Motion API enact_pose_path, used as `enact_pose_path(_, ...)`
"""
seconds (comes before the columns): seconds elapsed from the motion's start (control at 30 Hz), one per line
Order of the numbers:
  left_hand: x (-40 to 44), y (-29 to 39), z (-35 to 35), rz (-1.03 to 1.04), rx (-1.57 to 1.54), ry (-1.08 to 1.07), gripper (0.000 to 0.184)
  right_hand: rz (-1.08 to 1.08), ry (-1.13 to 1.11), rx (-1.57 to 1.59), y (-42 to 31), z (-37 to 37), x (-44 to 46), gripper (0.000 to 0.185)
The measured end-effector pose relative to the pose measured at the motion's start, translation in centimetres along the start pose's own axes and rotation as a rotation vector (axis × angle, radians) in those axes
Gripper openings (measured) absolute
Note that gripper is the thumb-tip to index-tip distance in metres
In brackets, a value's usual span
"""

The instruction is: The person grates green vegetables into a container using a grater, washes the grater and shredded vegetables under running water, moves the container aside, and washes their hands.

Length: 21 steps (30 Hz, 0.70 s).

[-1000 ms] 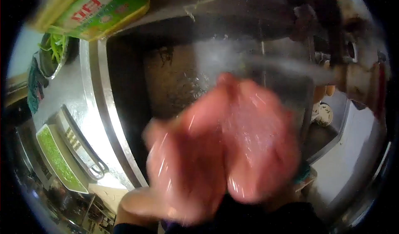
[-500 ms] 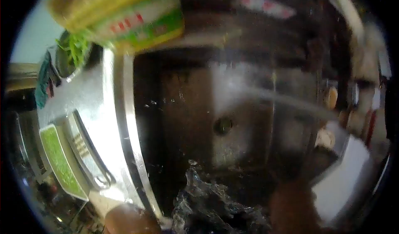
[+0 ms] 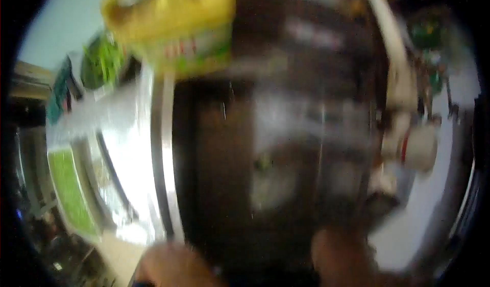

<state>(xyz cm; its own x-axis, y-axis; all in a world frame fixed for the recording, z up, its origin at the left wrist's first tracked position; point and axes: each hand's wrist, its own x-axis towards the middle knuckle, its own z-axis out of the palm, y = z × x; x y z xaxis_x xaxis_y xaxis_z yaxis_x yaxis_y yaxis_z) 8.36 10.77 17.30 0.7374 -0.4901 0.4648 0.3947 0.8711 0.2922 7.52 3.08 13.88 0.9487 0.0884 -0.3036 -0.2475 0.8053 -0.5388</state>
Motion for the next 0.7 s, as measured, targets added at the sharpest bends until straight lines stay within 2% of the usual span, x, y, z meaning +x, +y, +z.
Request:
enact_pose_path(0.03, -0.3, 0.1, 0.7, 0.004, -0.037, 0.052, 0.036, 0.007, 0.034, 0.001, -0.2, 0.1, -0.2, 0.034)
enact_pose_path(0.23, 0.0, 0.0, 0.4, -0.009, -0.036, 0.014, 0.034, -0.008, 0.01, -0.025, -0.4, 0.2, 0.4, 0.034)
enact_pose_path(0.33, -0.3, -1.2, 0.6, -0.022, 0.036, -0.122, 0.033, -0.038, -0.06, -0.025, 0.0, -0.9, -0.1, 0.034)
enact_pose_path(0.43, -0.5, -0.8, 1.9, -0.009, -0.025, -0.055, 0.033, -0.06, -0.021, -0.014, -0.6, -0.4, -0.6, 0.034)
enact_pose_path(0.6, -0.3, -0.9, 1.2, -0.03, -0.027, -0.072, 0.031, -0.084, -0.006, -0.031, -0.7, -0.1, -0.5, 0.034)
enact_pose_path(0.7, 0.6, -1.4, 0.6, -0.07, 0.079, -0.23, 0.03, -0.137, -0.08, -0.025, -1.1, -0.5, 0.2, 0.034)
